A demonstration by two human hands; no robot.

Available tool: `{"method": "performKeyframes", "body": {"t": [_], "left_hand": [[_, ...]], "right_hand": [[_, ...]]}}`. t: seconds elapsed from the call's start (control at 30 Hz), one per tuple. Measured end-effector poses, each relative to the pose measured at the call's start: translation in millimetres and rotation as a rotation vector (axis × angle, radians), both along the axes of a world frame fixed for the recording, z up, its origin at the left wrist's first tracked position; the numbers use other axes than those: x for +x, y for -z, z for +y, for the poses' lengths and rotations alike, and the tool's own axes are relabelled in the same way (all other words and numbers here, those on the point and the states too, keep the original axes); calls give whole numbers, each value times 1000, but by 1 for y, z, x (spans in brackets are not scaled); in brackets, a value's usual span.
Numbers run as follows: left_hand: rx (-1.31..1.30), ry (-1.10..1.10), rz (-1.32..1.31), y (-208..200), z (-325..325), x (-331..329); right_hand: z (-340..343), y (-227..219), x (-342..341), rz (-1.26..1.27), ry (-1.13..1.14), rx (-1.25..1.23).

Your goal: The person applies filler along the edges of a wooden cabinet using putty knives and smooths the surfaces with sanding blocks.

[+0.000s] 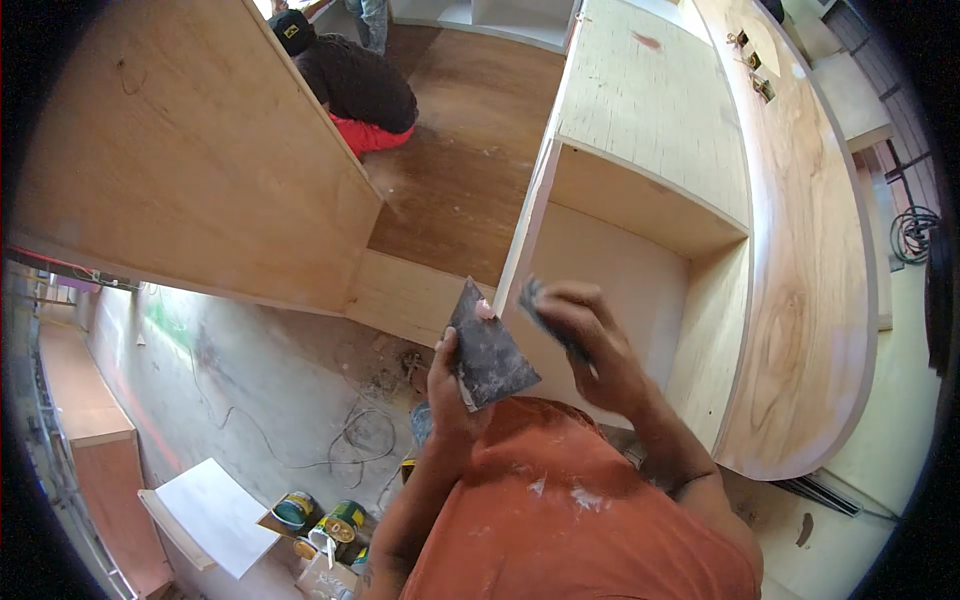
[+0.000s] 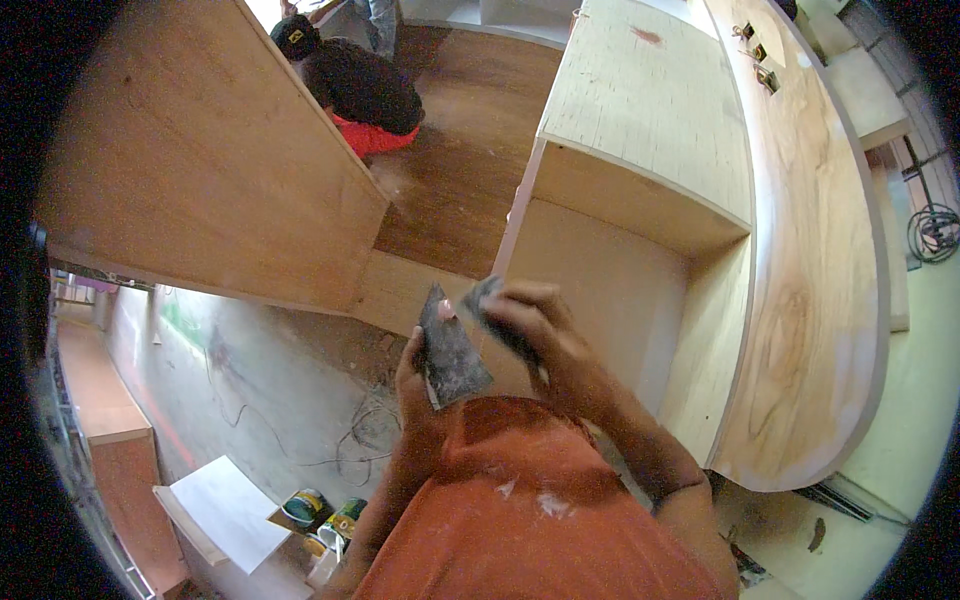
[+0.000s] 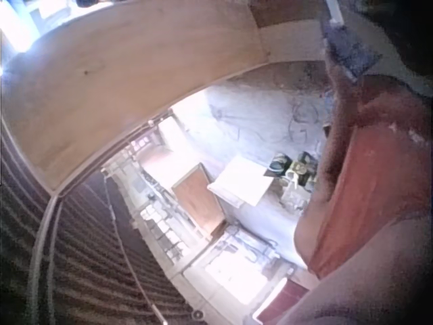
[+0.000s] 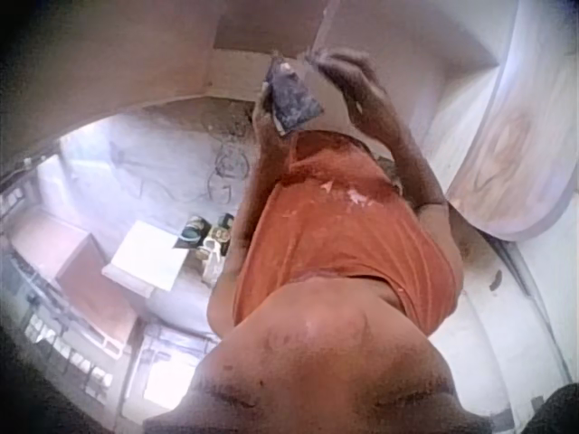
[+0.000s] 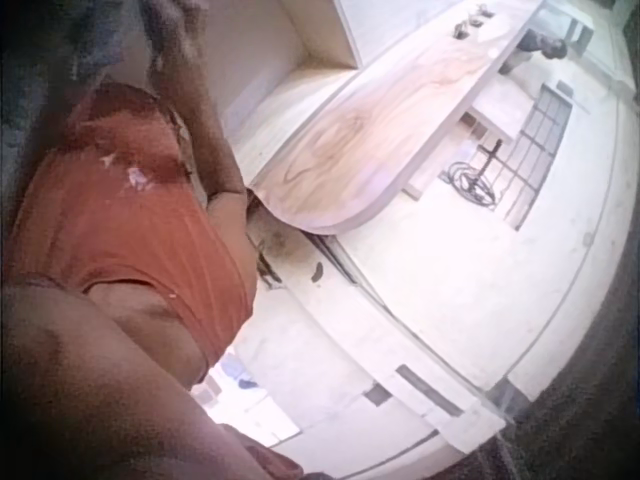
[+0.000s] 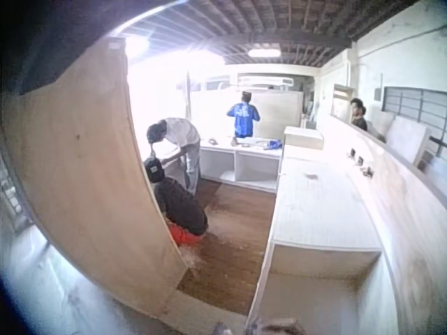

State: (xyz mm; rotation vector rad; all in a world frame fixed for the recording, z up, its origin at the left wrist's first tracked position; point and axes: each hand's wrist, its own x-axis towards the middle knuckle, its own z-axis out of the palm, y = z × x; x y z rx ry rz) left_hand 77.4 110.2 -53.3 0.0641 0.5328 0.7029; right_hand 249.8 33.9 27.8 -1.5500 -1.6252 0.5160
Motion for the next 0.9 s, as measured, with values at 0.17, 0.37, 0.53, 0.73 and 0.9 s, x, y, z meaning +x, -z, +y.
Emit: {"method": "performKeyframes", "body": {"t": [0.17, 0.37, 0.53, 0.73, 0.9], "left_hand": [[-38, 67, -197, -34, -17, 19], [449, 236, 223, -63, -32, -3], [164, 61, 194, -25, -32, -14], [-43, -187, -52, -18, -25, -52], [34, -214, 4, -13, -18, -58]], "right_hand": [[-3, 42, -23, 197, 17, 393], [76, 84, 67, -545, 340, 106], [145, 109, 136, -745, 557, -141], [136, 120, 99, -891, 496, -187], [88, 108, 55, -927, 381, -181]]}}
